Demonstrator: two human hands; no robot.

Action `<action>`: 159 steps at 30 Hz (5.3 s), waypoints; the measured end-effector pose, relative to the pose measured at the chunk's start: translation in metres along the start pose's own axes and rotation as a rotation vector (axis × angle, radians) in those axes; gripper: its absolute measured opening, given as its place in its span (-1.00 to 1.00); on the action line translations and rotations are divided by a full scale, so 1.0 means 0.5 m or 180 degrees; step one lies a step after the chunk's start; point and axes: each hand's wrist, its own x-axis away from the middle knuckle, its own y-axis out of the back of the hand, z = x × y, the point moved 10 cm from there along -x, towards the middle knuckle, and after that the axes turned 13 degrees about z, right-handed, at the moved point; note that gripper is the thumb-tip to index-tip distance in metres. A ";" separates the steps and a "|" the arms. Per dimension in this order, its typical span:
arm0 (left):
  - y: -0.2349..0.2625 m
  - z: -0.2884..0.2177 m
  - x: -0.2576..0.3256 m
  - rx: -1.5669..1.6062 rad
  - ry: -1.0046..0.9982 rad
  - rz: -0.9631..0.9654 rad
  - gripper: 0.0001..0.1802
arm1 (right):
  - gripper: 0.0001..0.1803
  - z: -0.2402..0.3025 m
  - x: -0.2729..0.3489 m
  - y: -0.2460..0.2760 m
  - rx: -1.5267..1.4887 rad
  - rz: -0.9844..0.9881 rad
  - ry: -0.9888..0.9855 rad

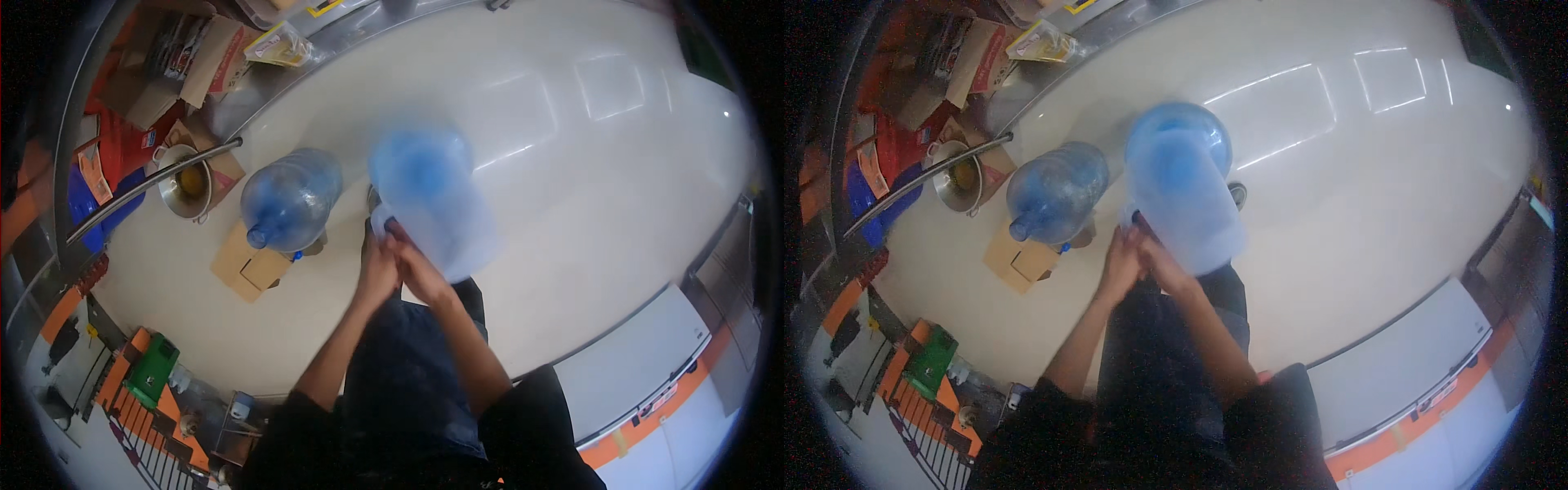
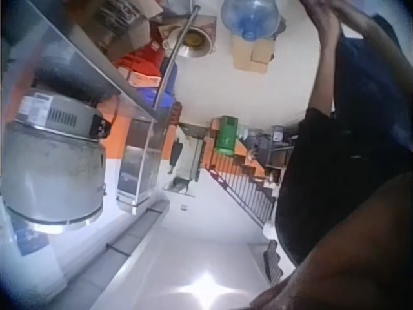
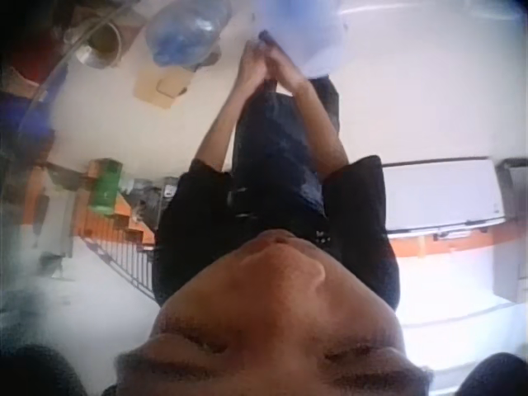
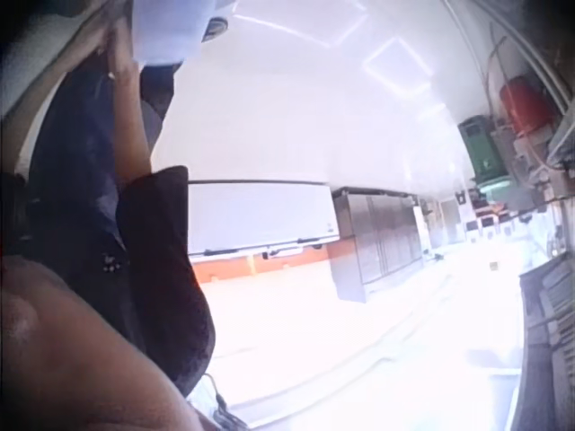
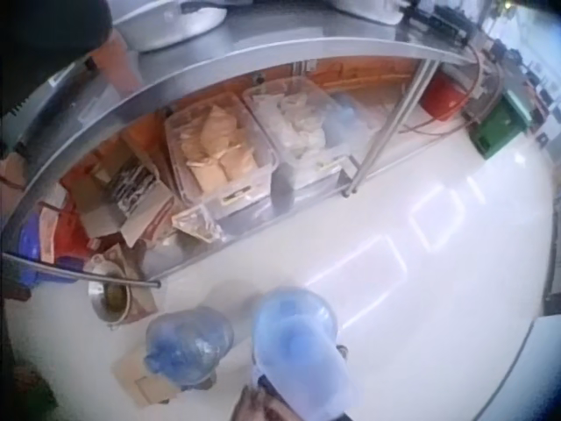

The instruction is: The person pours water into a pot and a small bowl, lights a gas stove to heat them, and then washes several bowls and a pan using a sponge and soap at a sink.

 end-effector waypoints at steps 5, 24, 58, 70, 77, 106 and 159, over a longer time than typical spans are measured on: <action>-0.137 -0.113 0.150 -0.0555 -0.0826 -0.0026 -0.29 | -0.40 0.133 0.157 0.001 0.1333 -0.0552 0.0244; -0.160 -0.183 -0.247 -0.3520 -0.0626 0.0064 -0.48 | -0.52 0.102 0.208 0.407 0.1203 -0.1139 -0.0515; 0.247 -0.625 0.138 -0.2406 -0.2974 -0.1958 -0.24 | -0.55 0.115 0.231 0.492 0.1116 -0.1456 -0.0454; -0.171 -0.154 -0.324 -0.1878 -0.2661 0.0226 -0.48 | -0.62 0.115 -0.011 0.633 0.0868 -0.1175 0.0436; -0.306 -0.212 -0.335 -0.1745 -0.2526 -0.0079 -0.55 | -0.61 0.150 0.012 0.777 0.0683 -0.0895 0.0383; -1.228 -0.165 -0.872 -0.4163 -0.0417 0.1741 -0.37 | -0.70 0.265 0.074 1.481 0.1336 -0.1659 0.0526; -1.267 -0.074 -0.980 -0.4828 -0.0071 0.1490 -0.38 | -0.49 0.147 0.044 1.606 0.1325 -0.1879 -0.0264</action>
